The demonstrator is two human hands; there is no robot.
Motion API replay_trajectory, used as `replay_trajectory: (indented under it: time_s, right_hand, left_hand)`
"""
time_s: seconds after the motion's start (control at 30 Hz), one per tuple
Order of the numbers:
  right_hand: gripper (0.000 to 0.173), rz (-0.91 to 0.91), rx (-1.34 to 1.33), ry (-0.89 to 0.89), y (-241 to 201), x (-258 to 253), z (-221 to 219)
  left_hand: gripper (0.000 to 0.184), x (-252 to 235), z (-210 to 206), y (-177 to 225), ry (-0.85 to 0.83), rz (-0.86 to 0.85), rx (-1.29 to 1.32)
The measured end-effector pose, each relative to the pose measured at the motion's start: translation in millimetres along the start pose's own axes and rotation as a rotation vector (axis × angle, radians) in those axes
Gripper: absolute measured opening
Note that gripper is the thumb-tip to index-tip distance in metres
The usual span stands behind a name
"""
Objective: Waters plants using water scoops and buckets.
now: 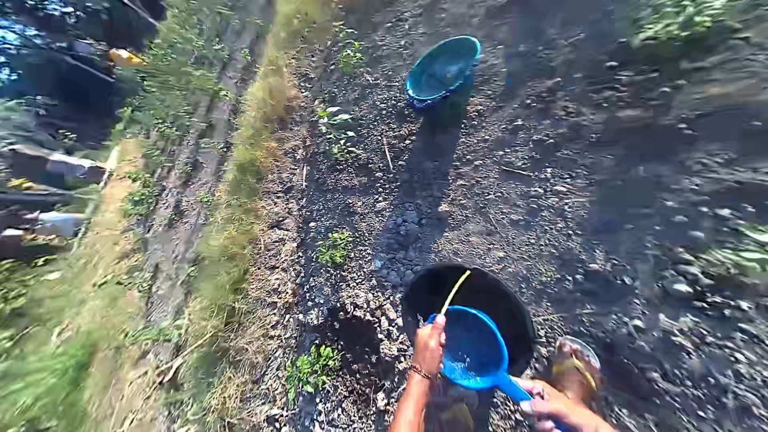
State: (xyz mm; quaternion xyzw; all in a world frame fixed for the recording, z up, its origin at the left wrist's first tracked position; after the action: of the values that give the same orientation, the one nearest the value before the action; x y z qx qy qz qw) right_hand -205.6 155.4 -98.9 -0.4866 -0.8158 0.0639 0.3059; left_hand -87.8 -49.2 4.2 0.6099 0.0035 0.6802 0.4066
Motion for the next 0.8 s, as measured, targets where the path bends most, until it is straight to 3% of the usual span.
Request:
replay_trajectory:
  time_s: [0.07, 0.2, 0.3, 0.4, 0.5, 0.67, 0.8]
  right_hand:
    - [0.040, 0.143, -0.080, -0.066, -11.6, 31.7, 13.0]
    - [0.027, 0.328, -0.090, 0.142, -46.2, 106.9, 56.4]
    - [0.014, 0.462, -0.177, 0.445, -58.7, 142.6, 98.9]
    - [0.013, 0.587, -0.295, 0.773, -69.7, 158.7, 148.2]
    - [0.016, 0.649, -0.433, 0.994, -80.7, 161.3, 201.9]
    - [0.010, 0.762, -0.744, 1.156, -84.0, 163.9, 270.6]
    - [0.011, 0.766, -0.885, 1.221, -80.1, 170.8, 283.6]
  left_hand:
    - [0.058, -3.9, -23.3, 13.8, -0.030, 0.033, 0.043]
    - [0.061, -31.5, -83.6, 32.3, -0.068, 0.114, 0.087]
    - [0.057, -55.7, -110.8, 35.4, -0.026, 0.156, 0.091]
    - [0.052, -82.4, -130.8, 32.2, 0.006, 0.180, 0.068]
    - [0.050, -105.0, -143.4, 38.7, 0.055, 0.190, 0.046]
    - [0.042, -134.1, -107.8, 38.7, 0.204, 0.234, -0.048]
    - [0.033, -174.5, -64.4, 29.0, 0.292, 0.332, -0.102]
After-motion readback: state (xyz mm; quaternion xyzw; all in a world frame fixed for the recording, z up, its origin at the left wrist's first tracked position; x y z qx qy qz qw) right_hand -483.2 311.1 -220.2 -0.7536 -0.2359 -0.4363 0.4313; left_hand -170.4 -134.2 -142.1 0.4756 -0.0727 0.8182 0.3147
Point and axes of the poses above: each hand's wrist, its own x-axis away from the middle knuckle, its own z-axis out of the back of the hand, y = z × x, the point moved 6 cm from there along -x, towards the middle knuckle, and after that the axes turned 14 degrees about z, right-handed, at the moved point
